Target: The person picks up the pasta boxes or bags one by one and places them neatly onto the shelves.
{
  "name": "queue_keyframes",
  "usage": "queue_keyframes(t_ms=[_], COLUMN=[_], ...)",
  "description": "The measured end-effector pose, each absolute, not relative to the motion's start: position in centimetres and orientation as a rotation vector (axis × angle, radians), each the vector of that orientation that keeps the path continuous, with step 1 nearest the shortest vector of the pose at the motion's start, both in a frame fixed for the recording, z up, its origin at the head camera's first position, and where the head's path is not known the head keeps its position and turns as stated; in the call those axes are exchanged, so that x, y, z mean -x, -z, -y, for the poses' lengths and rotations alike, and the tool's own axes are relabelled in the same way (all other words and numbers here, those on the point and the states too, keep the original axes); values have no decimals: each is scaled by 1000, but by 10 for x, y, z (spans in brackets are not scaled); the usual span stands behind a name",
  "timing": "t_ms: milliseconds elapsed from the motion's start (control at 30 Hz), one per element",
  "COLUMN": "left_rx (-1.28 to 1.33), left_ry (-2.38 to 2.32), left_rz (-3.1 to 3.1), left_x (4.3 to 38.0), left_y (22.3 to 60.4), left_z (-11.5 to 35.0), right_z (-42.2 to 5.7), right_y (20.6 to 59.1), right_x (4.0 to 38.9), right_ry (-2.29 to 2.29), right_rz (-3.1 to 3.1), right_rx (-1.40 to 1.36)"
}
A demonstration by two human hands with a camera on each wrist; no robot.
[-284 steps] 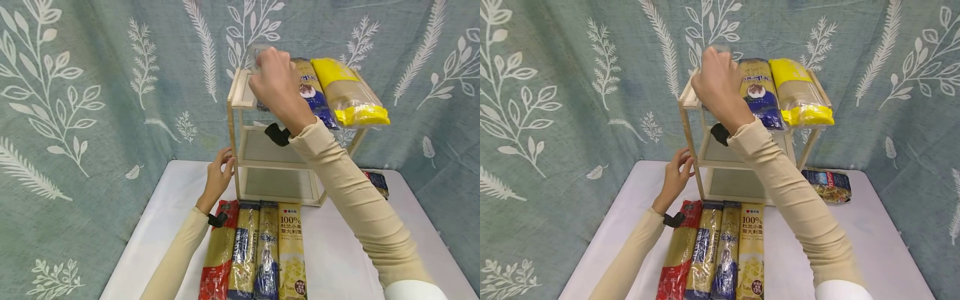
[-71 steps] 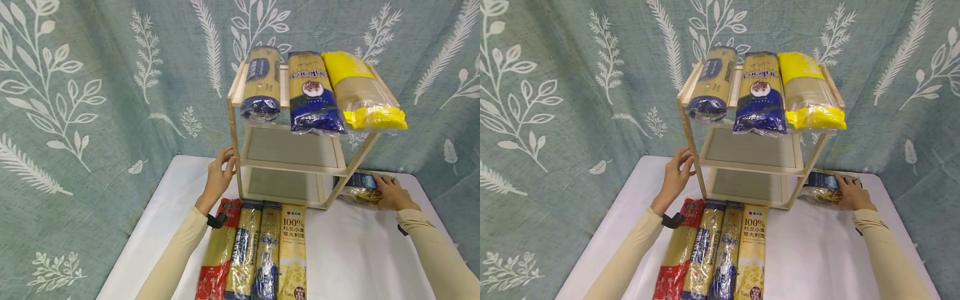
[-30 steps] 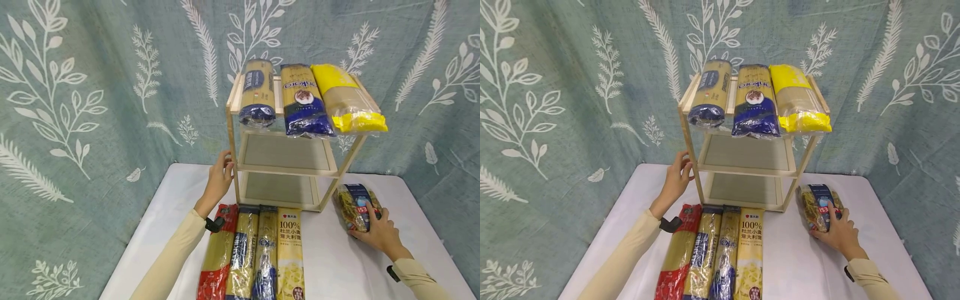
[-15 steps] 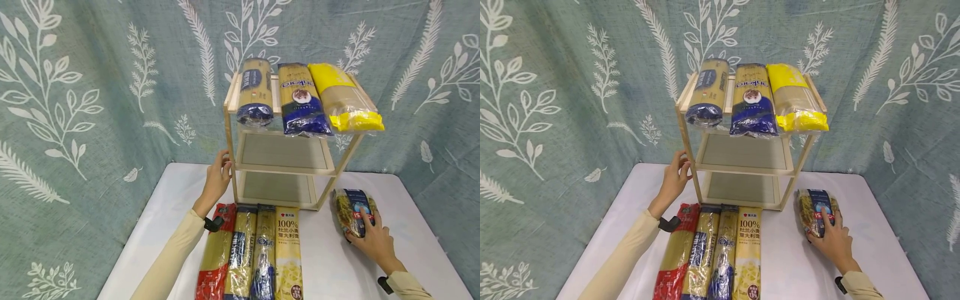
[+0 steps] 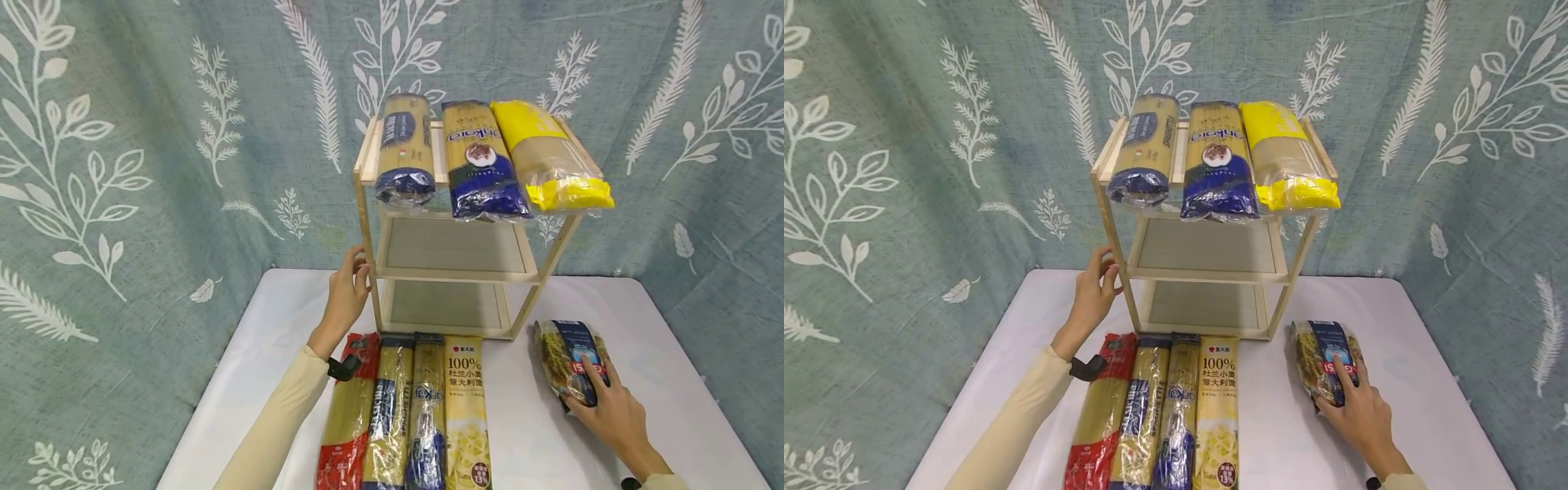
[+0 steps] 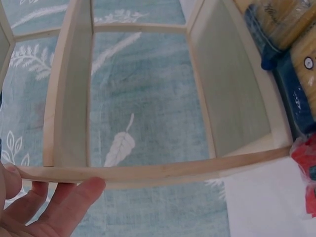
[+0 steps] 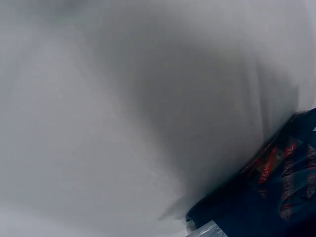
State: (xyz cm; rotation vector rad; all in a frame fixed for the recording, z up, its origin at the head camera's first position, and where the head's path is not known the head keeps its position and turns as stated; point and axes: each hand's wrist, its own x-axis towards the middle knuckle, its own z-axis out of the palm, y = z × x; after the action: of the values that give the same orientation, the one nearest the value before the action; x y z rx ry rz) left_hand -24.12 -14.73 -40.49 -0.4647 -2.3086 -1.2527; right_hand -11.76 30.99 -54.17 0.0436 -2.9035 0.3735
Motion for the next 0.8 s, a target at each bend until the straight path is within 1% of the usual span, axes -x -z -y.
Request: queue_keyframes(t_ms=[367,800], left_rx=[461,468], left_ry=[1204,1195], left_rz=[2290,2268], left_x=[242,245], left_y=[407,410], left_z=[147,147], right_z=[-303,-288], right_y=[538,513], right_x=[93,73], right_ry=[-489,-534], right_rz=[2780,2730], right_rx=[-43,11])
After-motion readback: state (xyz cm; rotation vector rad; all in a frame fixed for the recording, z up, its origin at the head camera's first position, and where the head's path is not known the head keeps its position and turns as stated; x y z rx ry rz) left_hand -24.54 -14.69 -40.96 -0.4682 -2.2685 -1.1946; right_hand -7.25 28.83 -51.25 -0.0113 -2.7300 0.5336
